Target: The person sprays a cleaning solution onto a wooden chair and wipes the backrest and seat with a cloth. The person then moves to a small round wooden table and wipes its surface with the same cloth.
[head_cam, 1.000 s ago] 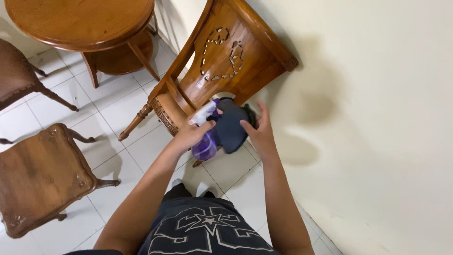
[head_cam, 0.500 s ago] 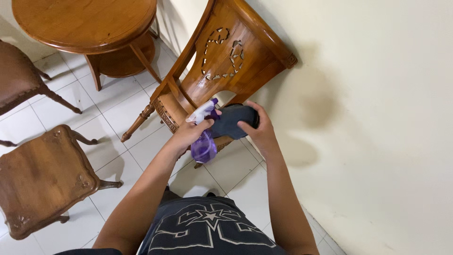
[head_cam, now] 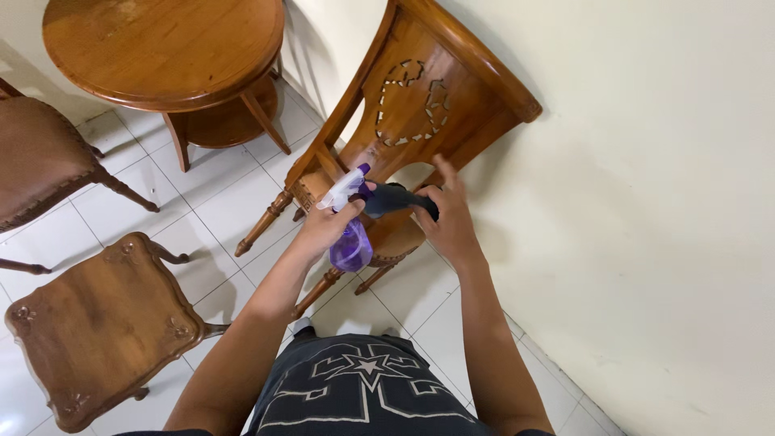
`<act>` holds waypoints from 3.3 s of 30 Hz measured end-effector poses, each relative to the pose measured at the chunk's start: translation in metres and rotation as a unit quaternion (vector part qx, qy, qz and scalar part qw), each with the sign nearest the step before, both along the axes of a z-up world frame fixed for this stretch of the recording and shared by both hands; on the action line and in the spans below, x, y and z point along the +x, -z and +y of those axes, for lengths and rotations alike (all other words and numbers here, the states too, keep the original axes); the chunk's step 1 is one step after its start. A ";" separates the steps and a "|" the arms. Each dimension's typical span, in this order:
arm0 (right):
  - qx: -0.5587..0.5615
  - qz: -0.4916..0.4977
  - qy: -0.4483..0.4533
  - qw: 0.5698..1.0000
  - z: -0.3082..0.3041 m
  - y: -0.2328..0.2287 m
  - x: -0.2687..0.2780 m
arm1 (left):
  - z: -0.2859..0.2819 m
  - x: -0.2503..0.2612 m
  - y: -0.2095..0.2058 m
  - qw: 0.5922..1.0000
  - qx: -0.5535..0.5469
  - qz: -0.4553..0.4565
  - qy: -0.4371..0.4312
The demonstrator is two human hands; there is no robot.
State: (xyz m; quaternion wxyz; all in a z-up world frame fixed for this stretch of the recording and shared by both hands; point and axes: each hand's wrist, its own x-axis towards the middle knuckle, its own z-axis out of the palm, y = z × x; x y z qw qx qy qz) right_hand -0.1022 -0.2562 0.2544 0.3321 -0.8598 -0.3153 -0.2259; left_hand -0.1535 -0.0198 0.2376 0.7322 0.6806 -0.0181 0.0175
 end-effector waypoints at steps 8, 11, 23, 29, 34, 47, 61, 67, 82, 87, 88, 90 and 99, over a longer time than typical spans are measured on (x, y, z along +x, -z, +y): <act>0.070 0.386 -0.122 0.912 0.057 0.025 -0.007 | 0.052 0.000 -0.002 0.998 0.064 0.000 0.017; 0.116 0.436 -0.099 0.887 0.072 0.044 -0.006 | 0.065 0.002 0.005 0.998 0.054 0.012 0.010; 0.524 0.601 -0.040 0.603 0.106 0.062 0.009 | 0.098 0.007 0.003 0.995 0.091 0.018 0.027; 0.608 0.555 -0.042 0.566 0.123 0.067 0.027 | 0.098 -0.003 -0.014 0.990 0.136 -0.046 0.000; 0.624 0.543 -0.029 0.561 0.142 0.073 0.030 | 0.103 -0.005 -0.018 0.978 0.206 -0.007 0.027; 0.626 0.559 -0.064 0.540 0.154 0.078 0.037 | 0.102 0.017 -0.003 0.969 0.241 0.057 0.018; 0.595 0.593 -0.067 0.538 0.074 0.076 0.147 | 0.009 0.110 0.010 0.958 0.257 0.109 -0.067; 0.557 0.479 -0.020 0.678 0.028 0.074 0.207 | -0.033 0.161 0.066 0.981 0.149 -0.018 -0.120; -0.662 -0.209 -0.158 0.702 0.044 0.140 0.334 | -0.064 0.237 0.145 0.967 0.075 0.169 -0.175; -0.451 -0.076 -0.005 0.889 0.054 0.140 0.337 | -0.065 0.244 0.153 0.966 0.076 0.116 -0.220; -0.497 -0.051 -0.106 0.859 0.055 0.140 0.334 | -0.065 0.243 0.154 0.967 0.071 0.103 -0.221; -0.571 0.001 -0.299 0.765 0.056 0.135 0.336 | -0.062 0.245 0.156 0.970 0.063 0.077 -0.220; -0.536 -0.084 -0.146 0.827 0.064 0.129 0.351 | -0.053 0.248 0.169 0.968 0.054 0.077 -0.234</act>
